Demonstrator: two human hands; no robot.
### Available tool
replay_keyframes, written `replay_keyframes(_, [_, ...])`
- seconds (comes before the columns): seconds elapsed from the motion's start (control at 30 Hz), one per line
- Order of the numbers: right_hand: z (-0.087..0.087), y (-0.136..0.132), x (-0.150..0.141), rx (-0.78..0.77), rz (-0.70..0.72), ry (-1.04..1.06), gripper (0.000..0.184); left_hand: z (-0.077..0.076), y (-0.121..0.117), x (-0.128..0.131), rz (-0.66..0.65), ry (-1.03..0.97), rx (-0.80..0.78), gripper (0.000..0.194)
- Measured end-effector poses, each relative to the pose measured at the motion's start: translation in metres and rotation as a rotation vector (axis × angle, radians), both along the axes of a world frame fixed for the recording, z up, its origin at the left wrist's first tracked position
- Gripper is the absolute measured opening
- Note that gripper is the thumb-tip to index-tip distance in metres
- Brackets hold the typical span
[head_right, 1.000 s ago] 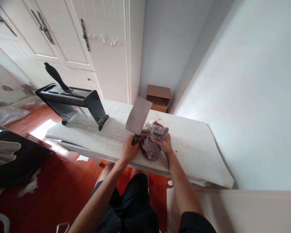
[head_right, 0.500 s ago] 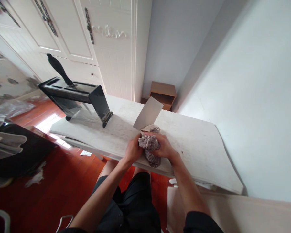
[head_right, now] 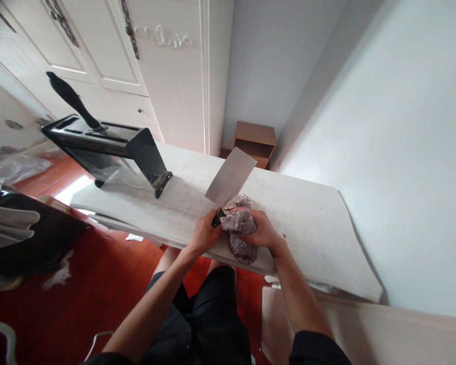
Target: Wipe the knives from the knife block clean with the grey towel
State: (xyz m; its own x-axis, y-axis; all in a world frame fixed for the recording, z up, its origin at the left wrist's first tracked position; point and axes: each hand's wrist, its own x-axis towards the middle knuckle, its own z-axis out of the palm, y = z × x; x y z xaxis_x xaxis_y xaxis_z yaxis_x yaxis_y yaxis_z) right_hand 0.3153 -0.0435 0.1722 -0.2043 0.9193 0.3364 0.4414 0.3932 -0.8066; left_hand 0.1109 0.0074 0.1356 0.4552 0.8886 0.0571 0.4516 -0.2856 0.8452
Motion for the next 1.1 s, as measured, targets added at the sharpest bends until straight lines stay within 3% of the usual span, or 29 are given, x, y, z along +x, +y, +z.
replay_keyframes(0.13, [-0.001,-0.007,0.005,-0.076,-0.072,0.156,0.057,0.002,-0.002,-0.001,-0.016,0.003,0.002,0.010])
replay_keyframes(0.33, [0.003,-0.014,0.011,-0.055,-0.212,0.315,0.061,0.000,-0.001,-0.001,0.022,0.000,0.007,0.012])
replay_keyframes(0.47, [0.004,-0.014,0.008,-0.031,-0.106,0.238,0.059,-0.002,0.000,0.000,0.019,0.032,0.033,0.008])
replay_keyframes(0.73, [0.005,-0.001,-0.011,-0.069,0.098,0.074,0.065,-0.002,0.001,-0.001,-0.098,0.093,0.070,0.025])
replay_keyframes(0.93, [0.003,-0.005,-0.009,-0.033,0.067,0.040,0.062,-0.003,0.001,-0.001,-0.056,0.010,0.066,0.020])
replay_keyframes(1.1, [-0.008,-0.014,0.004,-0.021,-0.042,0.037,0.060,-0.002,0.001,0.000,-0.011,-0.029,0.029,0.014])
